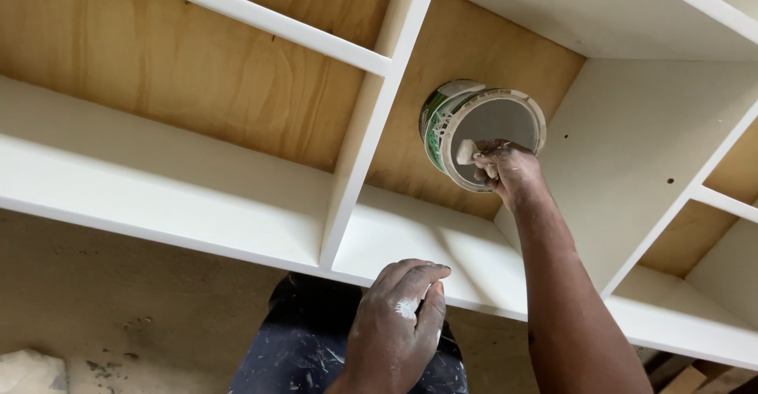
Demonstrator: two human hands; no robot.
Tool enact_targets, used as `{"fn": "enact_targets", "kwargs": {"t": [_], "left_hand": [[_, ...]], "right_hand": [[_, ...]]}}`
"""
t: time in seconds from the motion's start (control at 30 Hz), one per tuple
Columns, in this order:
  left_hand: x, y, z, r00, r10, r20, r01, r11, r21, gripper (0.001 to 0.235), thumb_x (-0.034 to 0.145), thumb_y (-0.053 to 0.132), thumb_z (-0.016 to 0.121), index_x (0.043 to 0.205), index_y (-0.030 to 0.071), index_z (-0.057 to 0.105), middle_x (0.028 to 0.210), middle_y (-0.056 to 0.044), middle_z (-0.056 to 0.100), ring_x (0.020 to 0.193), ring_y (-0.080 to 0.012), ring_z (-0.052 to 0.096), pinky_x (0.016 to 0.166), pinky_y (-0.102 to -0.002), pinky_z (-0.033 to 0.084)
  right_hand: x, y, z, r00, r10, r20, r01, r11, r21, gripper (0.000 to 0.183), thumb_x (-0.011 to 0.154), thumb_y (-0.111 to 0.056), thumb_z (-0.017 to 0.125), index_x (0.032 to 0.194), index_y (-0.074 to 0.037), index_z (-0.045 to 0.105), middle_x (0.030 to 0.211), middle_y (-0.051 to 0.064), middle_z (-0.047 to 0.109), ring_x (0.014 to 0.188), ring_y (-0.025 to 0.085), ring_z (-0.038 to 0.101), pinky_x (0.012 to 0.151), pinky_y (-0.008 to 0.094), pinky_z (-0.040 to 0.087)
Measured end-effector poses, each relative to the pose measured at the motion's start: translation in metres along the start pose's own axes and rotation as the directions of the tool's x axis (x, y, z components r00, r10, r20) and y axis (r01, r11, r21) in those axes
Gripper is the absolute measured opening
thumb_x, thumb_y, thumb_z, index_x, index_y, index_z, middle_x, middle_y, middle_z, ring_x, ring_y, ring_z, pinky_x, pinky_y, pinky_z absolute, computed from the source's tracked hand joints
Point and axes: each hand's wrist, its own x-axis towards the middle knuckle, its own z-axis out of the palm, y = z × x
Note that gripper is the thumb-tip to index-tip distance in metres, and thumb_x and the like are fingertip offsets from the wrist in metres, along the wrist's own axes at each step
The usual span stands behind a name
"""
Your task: Applying white filler to the exposed edges of a large white shelving unit using a rag.
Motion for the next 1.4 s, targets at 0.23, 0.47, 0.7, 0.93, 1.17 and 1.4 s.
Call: {"fn": "enact_targets", "kwargs": {"t": [0.23, 0.47, 0.7, 0.93, 1.17, 1.4], "left_hand": [[-0.003, -0.005, -0.013, 1.000, -0.005, -0.031, 0.004, 0.999, -0.043, 0.024, 0.094, 0.013, 0.057, 0.108, 0.008, 0.075, 0.104, -0.006, 0.077, 0.102, -0.0235, 0.070, 0.092, -0.037, 0.056], [0.000, -0.004, -0.026, 0.997, 0.001, -0.079, -0.008, 0.997, -0.078, 0.022, 0.095, 0.010, 0.057, 0.107, 0.006, 0.075, 0.103, -0.008, 0.076, 0.099, -0.0236, 0.071, 0.091, -0.036, 0.057], [-0.008, -0.009, -0.034, 0.998, -0.010, -0.060, 0.005, 0.997, -0.083, 0.022, 0.094, 0.011, 0.058, 0.107, 0.008, 0.076, 0.102, -0.006, 0.076, 0.100, -0.0232, 0.070, 0.090, -0.036, 0.056], [-0.014, -0.004, -0.054, 0.998, -0.057, 0.018, 0.057, 0.997, -0.046, 0.024, 0.095, 0.014, 0.058, 0.107, 0.009, 0.077, 0.104, -0.005, 0.078, 0.102, -0.0219, 0.071, 0.091, -0.036, 0.057], [-0.029, 0.016, -0.070, 0.966, -0.225, 0.128, 0.226, 0.974, 0.007, 0.033, 0.096, 0.027, 0.054, 0.113, 0.015, 0.079, 0.116, -0.003, 0.078, 0.111, -0.0212, 0.070, 0.096, -0.038, 0.055], [-0.052, 0.014, -0.065, 0.997, -0.078, 0.008, 0.078, 0.997, 0.022, 0.028, 0.092, 0.020, 0.056, 0.106, 0.014, 0.080, 0.108, -0.002, 0.080, 0.106, -0.0205, 0.071, 0.096, -0.035, 0.053]], "right_hand": [[-0.003, -0.003, 0.003, 0.994, 0.108, -0.035, -0.113, 0.976, -0.186, 0.019, 0.086, 0.002, 0.062, 0.095, -0.007, 0.076, 0.075, 0.006, 0.067, 0.061, 0.011, 0.048, 0.051, 0.023, 0.040], [0.002, -0.026, 0.010, 0.978, 0.198, -0.067, -0.201, 0.803, -0.560, 0.010, 0.086, -0.012, 0.063, 0.094, -0.011, 0.069, 0.090, 0.006, 0.069, 0.079, 0.018, 0.061, 0.067, 0.032, 0.050], [0.009, -0.030, 0.019, 1.000, -0.006, 0.028, 0.025, 0.648, -0.761, 0.011, 0.080, -0.025, 0.070, 0.079, -0.014, 0.068, 0.081, 0.005, 0.067, 0.070, 0.017, 0.054, 0.061, 0.032, 0.036], [-0.065, -0.039, 0.024, 0.975, 0.221, -0.014, -0.210, 0.906, -0.368, 0.014, 0.096, -0.023, 0.051, 0.089, -0.013, 0.058, 0.078, 0.002, 0.056, 0.067, 0.014, 0.046, 0.059, 0.030, 0.038], [-0.072, 0.020, -0.018, 0.856, 0.330, 0.398, -0.436, 0.874, 0.215, 0.032, 0.100, -0.032, 0.047, 0.085, -0.009, 0.064, 0.067, 0.006, 0.069, 0.050, 0.016, 0.061, 0.038, 0.026, 0.047], [-0.121, 0.079, -0.038, 0.868, 0.176, 0.465, -0.364, 0.863, 0.352, 0.016, 0.086, -0.020, 0.051, 0.075, -0.013, 0.060, 0.058, 0.006, 0.056, 0.044, 0.021, 0.052, 0.031, 0.029, 0.035]]}}
